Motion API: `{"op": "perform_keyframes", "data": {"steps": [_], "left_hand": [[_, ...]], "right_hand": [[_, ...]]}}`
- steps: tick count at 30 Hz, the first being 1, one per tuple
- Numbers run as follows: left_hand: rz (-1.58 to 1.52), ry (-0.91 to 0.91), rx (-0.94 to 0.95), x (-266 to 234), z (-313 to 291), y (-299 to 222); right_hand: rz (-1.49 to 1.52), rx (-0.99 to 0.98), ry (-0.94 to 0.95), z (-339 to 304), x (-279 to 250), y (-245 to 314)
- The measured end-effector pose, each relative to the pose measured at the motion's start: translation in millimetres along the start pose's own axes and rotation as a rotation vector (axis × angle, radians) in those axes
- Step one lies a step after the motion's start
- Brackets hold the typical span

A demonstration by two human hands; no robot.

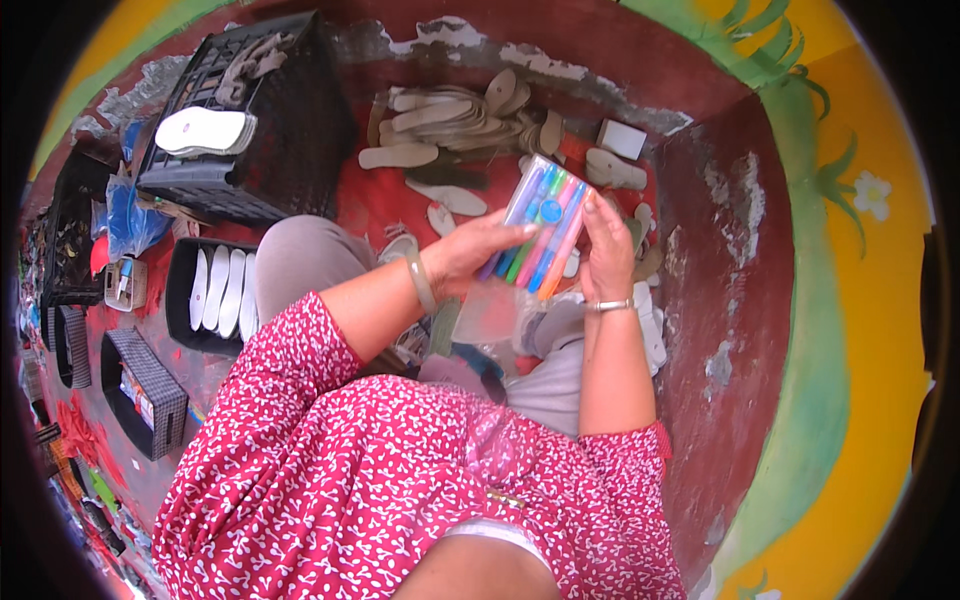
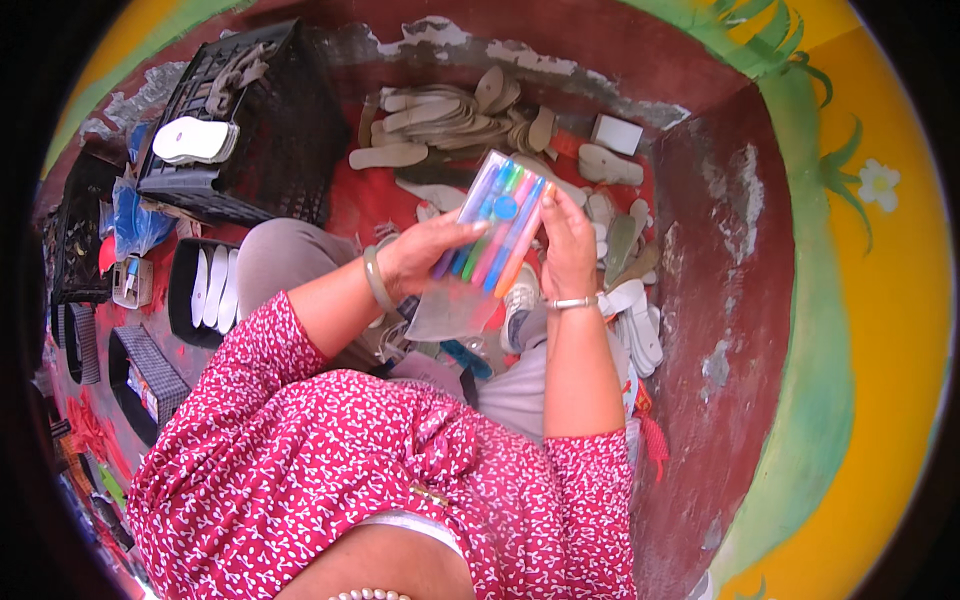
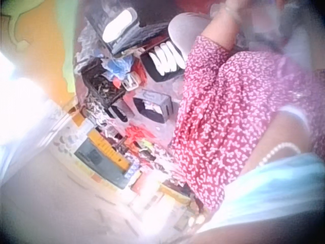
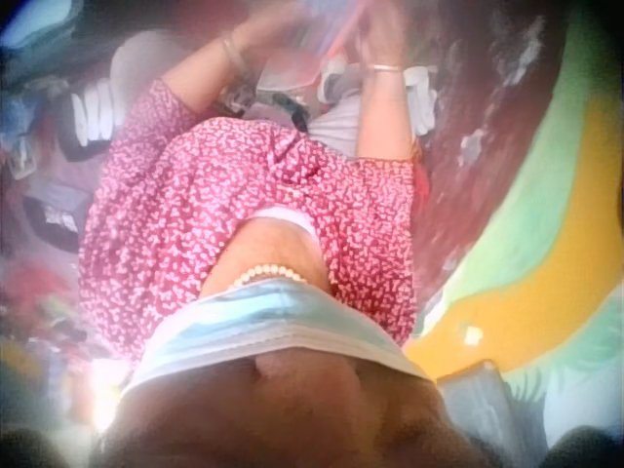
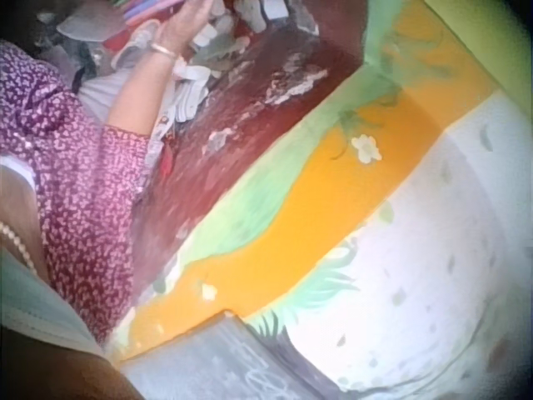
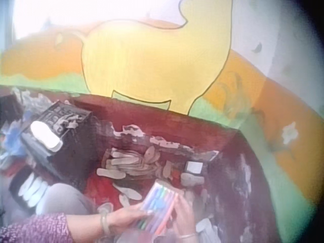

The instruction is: The person wipes a pack of markers with a cloth and then wipes several shoe insoles before placing them into a crate.

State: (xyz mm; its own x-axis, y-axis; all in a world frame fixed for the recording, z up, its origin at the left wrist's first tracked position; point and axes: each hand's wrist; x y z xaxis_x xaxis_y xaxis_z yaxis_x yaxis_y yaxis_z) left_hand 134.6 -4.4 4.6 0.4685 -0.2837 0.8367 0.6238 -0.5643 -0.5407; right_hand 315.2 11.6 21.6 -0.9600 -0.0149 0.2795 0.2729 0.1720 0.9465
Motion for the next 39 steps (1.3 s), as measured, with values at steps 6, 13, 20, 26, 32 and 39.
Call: {"op": "perform_keyframes", "data": {"steps": [6,13,20,26,32,39], "left_hand": [[-0.173,-0.144,0.035,-14.1,7.8,-15.4],[-0.328,-0.139,0.177,-29.3,10.0,-36.8],[-0.102,-0.126,0.311,-27.3,11.6,-32.1],[0.087,-0.071,0.248,-3.3,4.1,-18.8],[0.069,-0.028,0.173,5.3,3.6,-9.3],[-0.017,-0.018,0.189,8.4,-1.3,-13.0]], "right_hand": [[-0.446,-0.218,-0.015,-3.4,3.2,4.8],[-1.191,-0.643,0.316,-45.8,41.2,15.9],[-1.079,-0.856,0.355,-46.4,38.1,17.7],[-0.842,-0.694,-0.007,-36.1,32.7,5.1],[-0.725,-0.626,-0.239,-28.4,29.3,-11.2],[-0.371,-0.467,-0.187,-23.2,33.7,-19.3]]}}
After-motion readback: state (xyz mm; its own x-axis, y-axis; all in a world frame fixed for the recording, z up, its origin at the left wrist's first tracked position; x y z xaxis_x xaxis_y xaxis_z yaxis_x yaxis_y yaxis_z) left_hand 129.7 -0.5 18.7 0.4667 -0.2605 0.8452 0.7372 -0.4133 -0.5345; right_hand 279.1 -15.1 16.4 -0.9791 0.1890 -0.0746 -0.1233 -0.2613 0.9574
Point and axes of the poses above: each hand's wrist, its own z-axis towards the middle knuckle, its own x-axis out of the palm, y = z × x, and after that the axes turned 5 degrees about x, right-handed
